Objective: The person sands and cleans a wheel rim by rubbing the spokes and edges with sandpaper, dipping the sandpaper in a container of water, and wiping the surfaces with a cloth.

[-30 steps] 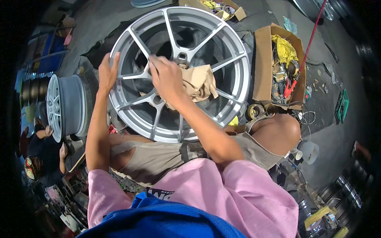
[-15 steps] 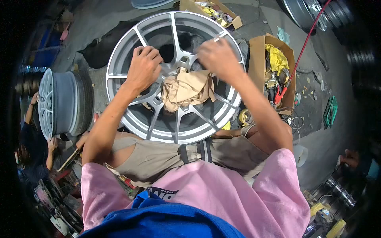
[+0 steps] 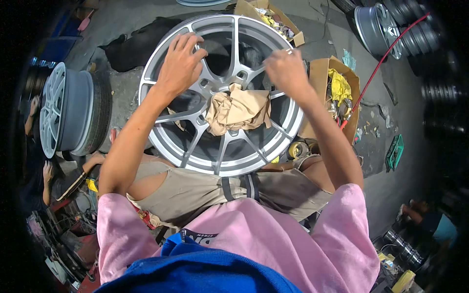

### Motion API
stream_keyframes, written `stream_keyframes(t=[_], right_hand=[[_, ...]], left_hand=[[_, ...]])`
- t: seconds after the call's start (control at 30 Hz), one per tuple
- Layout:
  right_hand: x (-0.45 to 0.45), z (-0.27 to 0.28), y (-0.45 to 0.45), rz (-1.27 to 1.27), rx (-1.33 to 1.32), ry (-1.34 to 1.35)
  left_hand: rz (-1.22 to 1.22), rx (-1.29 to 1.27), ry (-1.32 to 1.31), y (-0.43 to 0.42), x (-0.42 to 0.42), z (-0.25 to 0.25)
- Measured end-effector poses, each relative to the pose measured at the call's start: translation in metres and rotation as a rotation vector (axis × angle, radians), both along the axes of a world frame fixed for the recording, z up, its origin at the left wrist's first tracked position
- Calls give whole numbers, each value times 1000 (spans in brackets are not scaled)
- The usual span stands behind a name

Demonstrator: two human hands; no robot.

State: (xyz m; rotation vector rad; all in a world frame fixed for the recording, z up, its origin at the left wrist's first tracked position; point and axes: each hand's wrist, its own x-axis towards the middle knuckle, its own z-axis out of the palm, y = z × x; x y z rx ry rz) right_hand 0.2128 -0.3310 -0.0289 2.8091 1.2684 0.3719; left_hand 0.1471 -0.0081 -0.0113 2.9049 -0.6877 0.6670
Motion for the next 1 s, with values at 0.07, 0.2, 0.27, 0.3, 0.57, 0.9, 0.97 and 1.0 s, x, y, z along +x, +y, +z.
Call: stream_keyframes(t=[0.07,0.2,0.27,0.3,0.57,0.9,0.97,1.0], right_hand=[[-23,-11,21,97,255,132],[9,1,-10,82,181,119],[13,3,-16,19,132,47],[6,3,-10,11,112,35],[-59,-12,81,-301,520,214],[-68,-21,117,-487,1136,296],[-39,-20,122,-556,1137,351],[-16,-16,124,-557,1144,350]], left_hand=[[-22,-129,-22,2,1,6],[20,-175,52,5,-7,9],[22,-157,172,10,-12,5],[28,-158,167,14,-15,4],[176,64,603,8,-45,8],[188,168,592,-4,-63,9],[218,181,656,-7,-61,15],[216,188,654,-8,-60,15]])
